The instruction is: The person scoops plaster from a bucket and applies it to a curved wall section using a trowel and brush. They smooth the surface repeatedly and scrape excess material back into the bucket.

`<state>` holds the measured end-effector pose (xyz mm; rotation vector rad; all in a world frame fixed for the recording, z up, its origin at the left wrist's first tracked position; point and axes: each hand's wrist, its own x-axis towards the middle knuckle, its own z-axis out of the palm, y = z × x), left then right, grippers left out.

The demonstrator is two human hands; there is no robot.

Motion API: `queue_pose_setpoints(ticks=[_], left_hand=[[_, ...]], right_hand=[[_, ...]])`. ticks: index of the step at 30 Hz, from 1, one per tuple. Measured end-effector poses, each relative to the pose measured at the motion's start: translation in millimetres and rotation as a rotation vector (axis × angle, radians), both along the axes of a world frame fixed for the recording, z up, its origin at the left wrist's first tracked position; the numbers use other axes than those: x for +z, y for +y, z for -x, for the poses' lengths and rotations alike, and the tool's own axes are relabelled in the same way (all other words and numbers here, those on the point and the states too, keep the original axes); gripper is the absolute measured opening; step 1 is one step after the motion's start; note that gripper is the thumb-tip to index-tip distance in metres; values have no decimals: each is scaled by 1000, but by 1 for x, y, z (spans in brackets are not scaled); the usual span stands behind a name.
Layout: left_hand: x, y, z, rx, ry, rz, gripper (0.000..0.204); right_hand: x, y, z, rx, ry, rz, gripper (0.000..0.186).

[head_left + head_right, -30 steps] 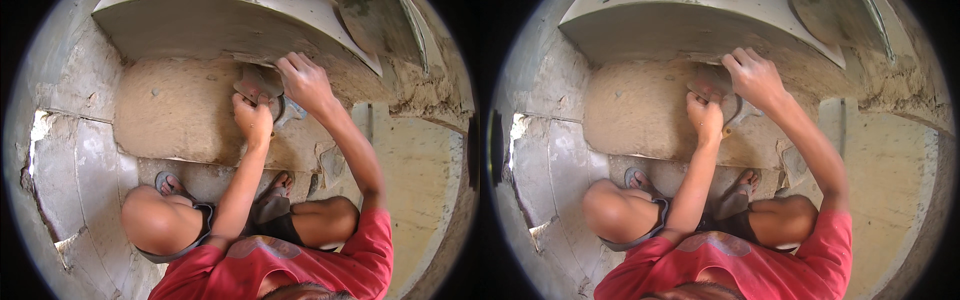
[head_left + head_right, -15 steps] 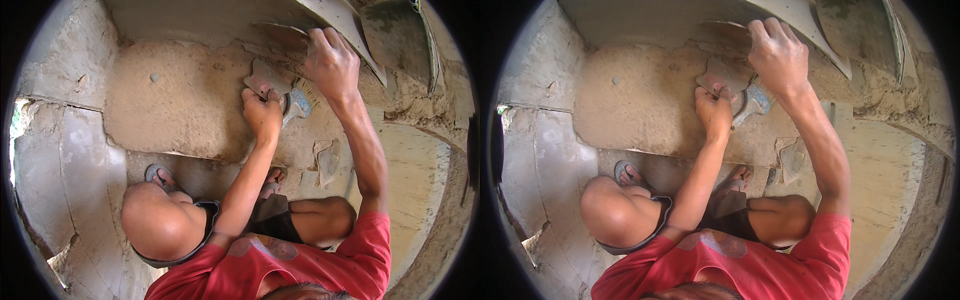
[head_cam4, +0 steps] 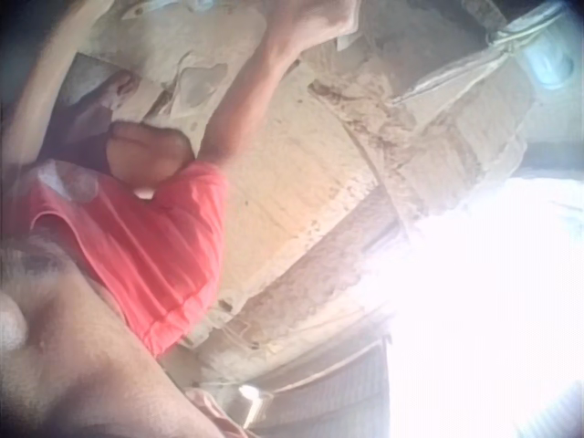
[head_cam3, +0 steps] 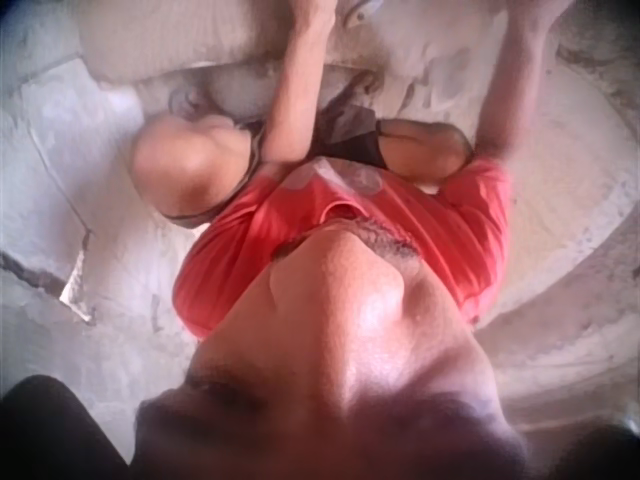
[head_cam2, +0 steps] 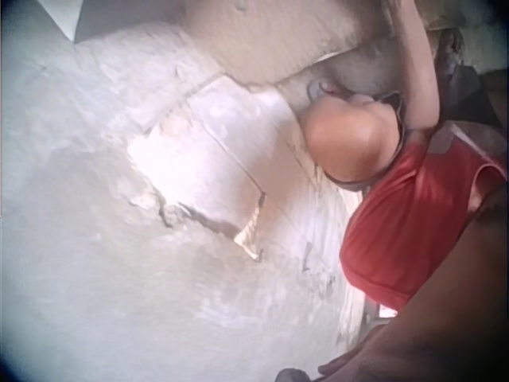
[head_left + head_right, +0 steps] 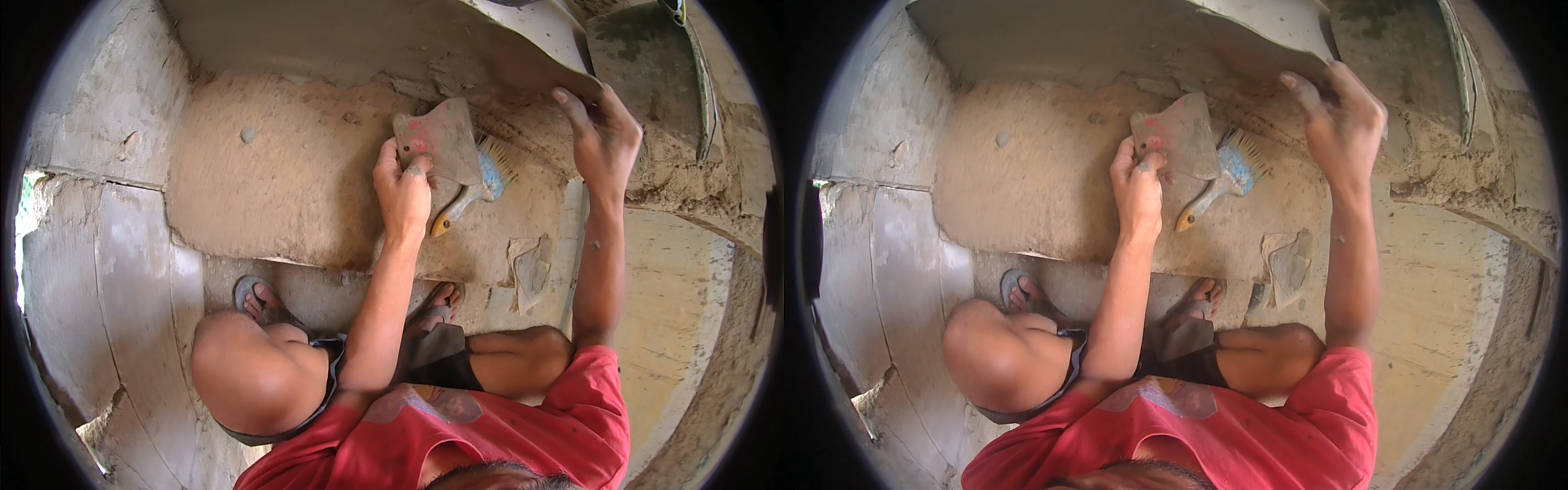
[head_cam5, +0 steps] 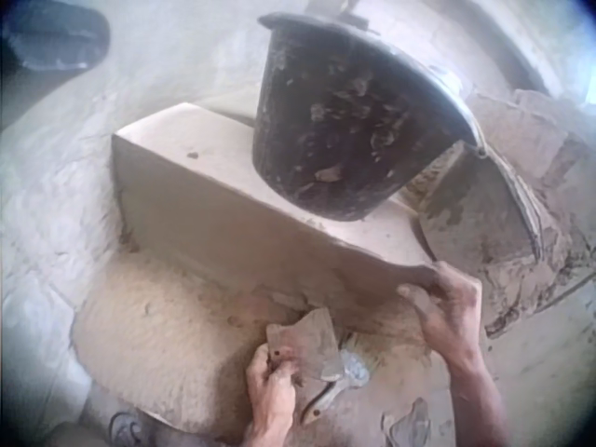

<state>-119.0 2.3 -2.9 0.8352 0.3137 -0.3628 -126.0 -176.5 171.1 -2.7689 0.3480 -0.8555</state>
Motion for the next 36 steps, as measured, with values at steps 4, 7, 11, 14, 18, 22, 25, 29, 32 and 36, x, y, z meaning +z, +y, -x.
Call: queue_pose_setpoints(ticks=[4, 7, 11, 14, 18, 22, 25, 29, 32, 36], left_hand=[[3, -3, 1, -82, -42, 107, 29], [2, 3, -3, -236, -107, 244, 32], [0, 11, -11, -408, -56, 535, 34], [4, 11, -7, -353, 35, 559, 32], [10, 14, -5, -296, 91, 497, 25], [7, 28, -17, -321, -9, 493, 45], [5, 27, -23, -178, -136, 378, 41], [2, 5, -15, 70, -273, 164, 36], [-3, -9, -1, 91, -311, 62, 36], [-13, -11, 4, 152, -380, -48, 32]], right_hand=[[6, -30, 14, 287, -70, -455, 30], [4, -46, 25, 449, 262, -962, 30], [-45, -49, 36, 401, 349, -1541, 28], [-78, -54, 52, 336, 374, -1717, 25], [-95, -66, 64, 408, 338, -1682, 23], [-84, -65, 69, 39, 371, -1273, 23], [-65, -50, 76, -97, 290, -777, 21], [-40, -21, 93, 328, 137, 351, 29], [-48, 7, 91, 459, 114, 557, 40], [-60, 23, 63, 400, 130, 453, 44]])
